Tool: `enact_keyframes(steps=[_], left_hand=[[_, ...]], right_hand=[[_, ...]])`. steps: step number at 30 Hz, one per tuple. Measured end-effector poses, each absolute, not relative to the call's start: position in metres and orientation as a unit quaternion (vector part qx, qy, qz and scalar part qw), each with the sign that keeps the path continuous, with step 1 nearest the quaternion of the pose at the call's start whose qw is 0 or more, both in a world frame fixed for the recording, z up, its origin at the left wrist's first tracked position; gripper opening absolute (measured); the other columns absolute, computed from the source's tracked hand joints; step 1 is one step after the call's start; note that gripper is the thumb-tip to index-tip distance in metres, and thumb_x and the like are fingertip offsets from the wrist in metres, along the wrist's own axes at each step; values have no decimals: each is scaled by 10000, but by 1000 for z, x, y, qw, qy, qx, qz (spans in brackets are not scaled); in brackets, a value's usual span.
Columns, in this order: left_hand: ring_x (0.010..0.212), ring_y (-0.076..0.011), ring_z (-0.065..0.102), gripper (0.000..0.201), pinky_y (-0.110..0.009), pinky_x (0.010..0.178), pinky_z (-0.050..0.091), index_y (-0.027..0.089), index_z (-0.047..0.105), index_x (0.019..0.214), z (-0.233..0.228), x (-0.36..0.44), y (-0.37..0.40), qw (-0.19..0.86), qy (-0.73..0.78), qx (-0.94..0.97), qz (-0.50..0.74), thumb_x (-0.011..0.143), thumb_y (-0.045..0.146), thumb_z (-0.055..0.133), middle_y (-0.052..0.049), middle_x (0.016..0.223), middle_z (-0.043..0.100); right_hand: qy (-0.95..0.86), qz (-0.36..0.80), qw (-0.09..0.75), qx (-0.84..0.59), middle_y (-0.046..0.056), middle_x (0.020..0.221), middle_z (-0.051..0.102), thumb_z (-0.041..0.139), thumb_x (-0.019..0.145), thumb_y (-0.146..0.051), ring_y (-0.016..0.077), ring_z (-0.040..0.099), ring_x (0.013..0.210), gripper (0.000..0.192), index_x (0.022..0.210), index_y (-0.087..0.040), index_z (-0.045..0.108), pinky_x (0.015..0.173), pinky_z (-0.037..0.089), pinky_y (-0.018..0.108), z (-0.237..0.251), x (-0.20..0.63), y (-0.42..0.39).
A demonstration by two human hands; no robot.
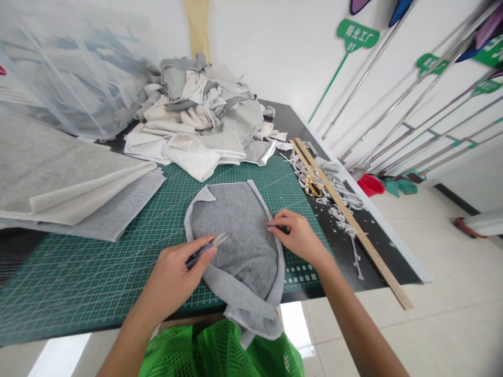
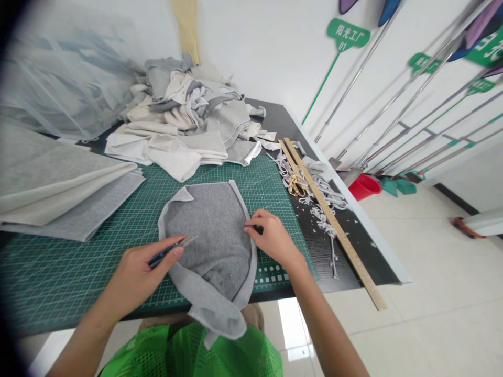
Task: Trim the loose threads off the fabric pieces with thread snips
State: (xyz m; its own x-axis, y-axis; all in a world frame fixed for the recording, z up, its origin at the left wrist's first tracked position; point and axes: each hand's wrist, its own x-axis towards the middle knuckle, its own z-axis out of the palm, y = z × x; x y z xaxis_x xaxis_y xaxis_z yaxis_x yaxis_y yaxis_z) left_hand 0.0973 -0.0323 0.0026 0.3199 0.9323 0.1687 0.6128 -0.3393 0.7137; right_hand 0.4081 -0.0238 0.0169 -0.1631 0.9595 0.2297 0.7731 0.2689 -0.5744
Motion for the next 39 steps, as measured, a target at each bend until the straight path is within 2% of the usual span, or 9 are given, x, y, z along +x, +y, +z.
enact_keyframes(steps=[4,7,11,15,18,23,28,34,39], left_hand=[[898,-219,765,381,-326,785,610,259,739,1187,2,97,-33,270,494,772,295,973,501,538,-34,1102,790],[901,-213,763,365,-314,781,599,263,731,1198,1,97,-34,266,487,776,300,978,483,540,-29,1110,788],[884,-208,761,359,-308,764,593,262,727,1198,1,98,-34,263,486,778,299,979,476,542,-27,1095,792],[904,-217,762,374,-316,790,598,258,730,1193,1,98,-35,260,488,778,298,975,496,540,-34,1102,790],[865,-219,763,389,-309,759,600,262,732,1197,-2,97,-35,255,487,780,299,972,512,537,-45,1079,794],[821,-207,759,379,-288,717,595,284,731,1199,-6,96,-34,241,479,788,303,962,518,549,-39,1060,798],[810,-190,755,367,-282,748,594,282,724,1204,-4,97,-35,246,480,786,303,970,506,550,-25,1070,796],[841,-207,757,385,-313,801,596,276,725,1205,-4,98,-36,244,485,786,296,970,519,541,-24,1083,793],[880,-208,753,387,-313,807,582,276,713,1223,-5,97,-35,249,480,791,288,981,516,529,-20,1107,787]], right_hand=[[-733,151,310,-587,39,837,733,653,888,-169,164,645,727,149,833,-197,789,722,512,309,9,405,-24],[-716,139,334,-597,46,839,754,636,903,-194,178,683,762,158,816,-197,767,731,528,308,9,407,-27],[-667,106,375,-635,73,879,779,622,931,-314,207,726,818,197,853,-188,752,727,566,313,18,426,-32],[-614,47,384,-688,108,847,783,593,929,-404,229,733,721,294,910,-157,752,655,588,339,34,462,-35],[-599,-3,345,-723,124,889,796,590,910,-377,243,739,719,284,927,-158,770,686,596,363,43,493,-34],[-600,-76,206,-769,146,877,806,583,847,-210,288,746,786,253,926,-154,818,815,552,407,49,539,-24],[-596,-107,95,-790,154,847,807,534,817,-120,301,741,772,354,997,-171,835,741,511,384,43,560,-20],[-589,-137,73,-793,147,865,811,522,940,-359,315,739,775,364,1079,-189,813,694,489,373,43,562,-27],[-623,-124,74,-769,132,908,818,493,910,-208,281,749,768,384,1155,-195,788,714,507,352,43,566,-25]])
